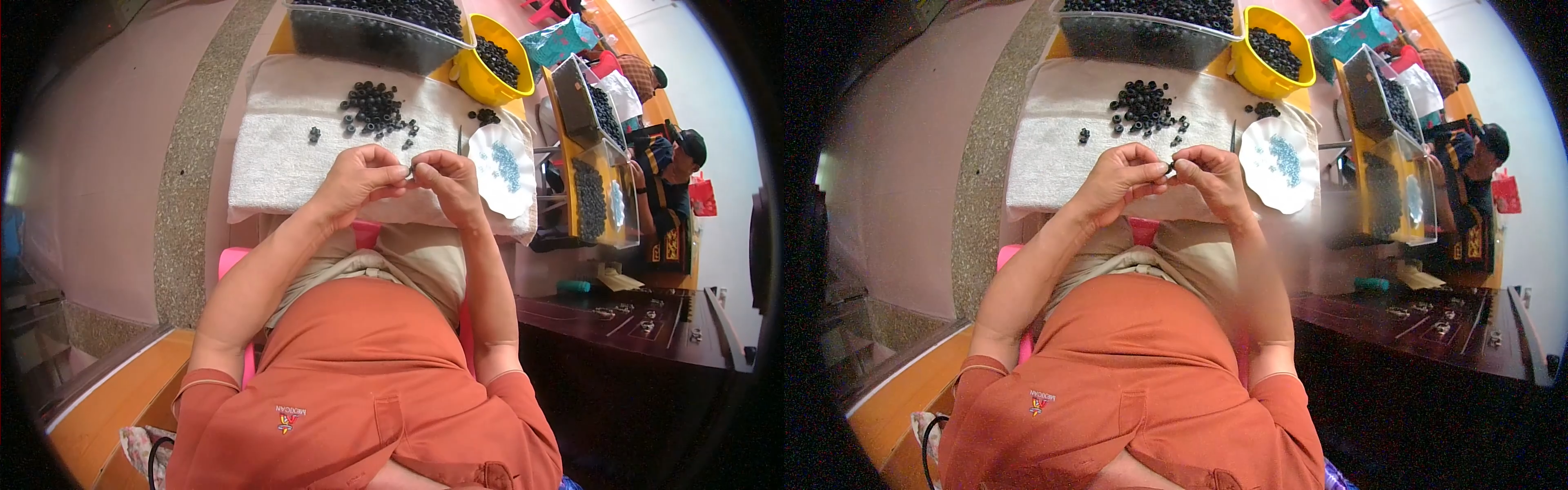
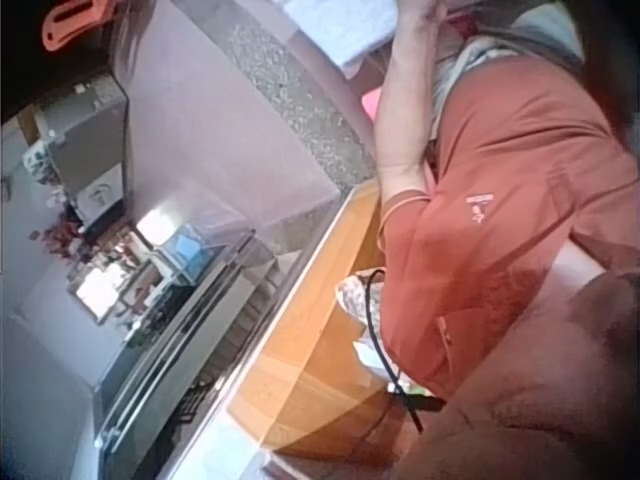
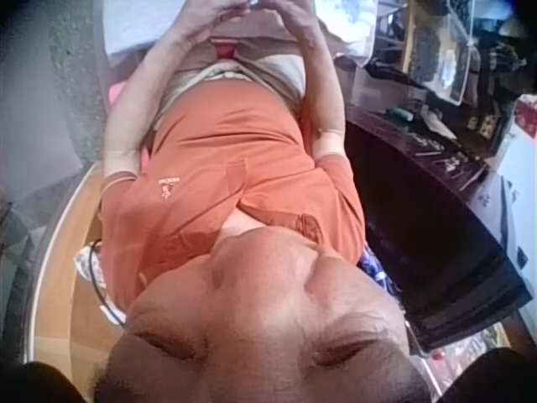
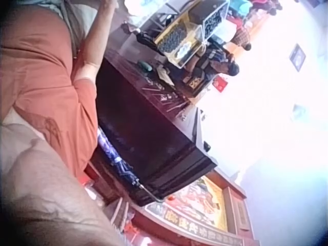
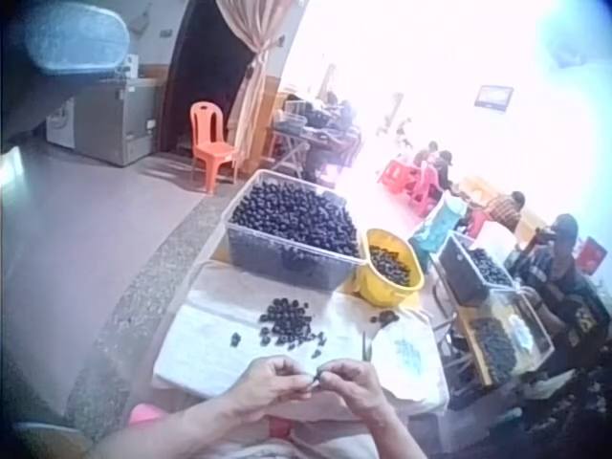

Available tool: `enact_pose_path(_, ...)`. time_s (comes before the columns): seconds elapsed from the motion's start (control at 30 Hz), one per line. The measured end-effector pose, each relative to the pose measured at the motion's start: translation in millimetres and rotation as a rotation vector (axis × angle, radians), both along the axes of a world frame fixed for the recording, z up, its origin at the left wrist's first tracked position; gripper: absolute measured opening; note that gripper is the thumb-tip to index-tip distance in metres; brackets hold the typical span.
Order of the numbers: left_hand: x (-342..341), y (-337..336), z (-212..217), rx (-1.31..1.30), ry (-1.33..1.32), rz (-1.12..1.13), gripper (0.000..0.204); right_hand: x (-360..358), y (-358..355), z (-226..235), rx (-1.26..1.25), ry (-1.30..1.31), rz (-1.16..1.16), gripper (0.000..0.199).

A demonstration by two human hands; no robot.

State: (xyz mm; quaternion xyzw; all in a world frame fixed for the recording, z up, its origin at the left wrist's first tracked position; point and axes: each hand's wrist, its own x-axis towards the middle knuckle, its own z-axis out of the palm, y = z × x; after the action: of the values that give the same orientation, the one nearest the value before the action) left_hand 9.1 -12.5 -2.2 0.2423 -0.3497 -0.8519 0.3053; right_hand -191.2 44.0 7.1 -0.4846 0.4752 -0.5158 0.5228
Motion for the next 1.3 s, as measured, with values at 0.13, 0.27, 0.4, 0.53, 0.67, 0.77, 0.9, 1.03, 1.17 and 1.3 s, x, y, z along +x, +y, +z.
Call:
enact_pose_path(0.13,-1,0,-2,-0.002,0.011,0.009,0.012,2,0,1,-0.036,0.06,-0.013,0.012)
enact_pose_path(0.27,-1,0,-2,-0.02,-0.005,0.01,0.013,5,1,1,-0.075,0.149,-0.029,0.012)
enact_pose_path(0.4,-1,0,-4,-0.047,-0.007,0.011,0.013,6,2,4,-0.08,0.227,-0.034,0.012)
enact_pose_path(0.53,-2,0,-6,-0.088,-0.012,0.005,0.013,7,3,2,-0.077,0.174,-0.032,0.013)
enact_pose_path(0.67,-3,2,-6,-0.088,-0.033,0.017,0.013,7,3,4,-0.087,0.226,-0.025,0.012)
enact_pose_path(0.77,-3,2,-7,-0.092,-0.034,0.024,0.013,8,4,4,-0.054,0.208,-0.039,0.012)
enact_pose_path(0.9,-4,4,-10,-0.109,-0.039,0.029,0.013,6,4,0,-0.117,0.232,-0.016,0.012)
enact_pose_path(1.03,-5,9,-2,-0.046,-0.044,0.079,0.011,11,8,-5,-0.176,0.249,-0.06,0.015)
enact_pose_path(1.17,-6,9,-7,-0.01,0.009,0.116,0.01,25,13,-8,-0.357,0.285,-0.111,0.029)
enact_pose_path(1.3,-9,10,-13,0.005,0.04,0.169,0.009,37,10,-23,-0.478,0.389,-0.216,0.037)
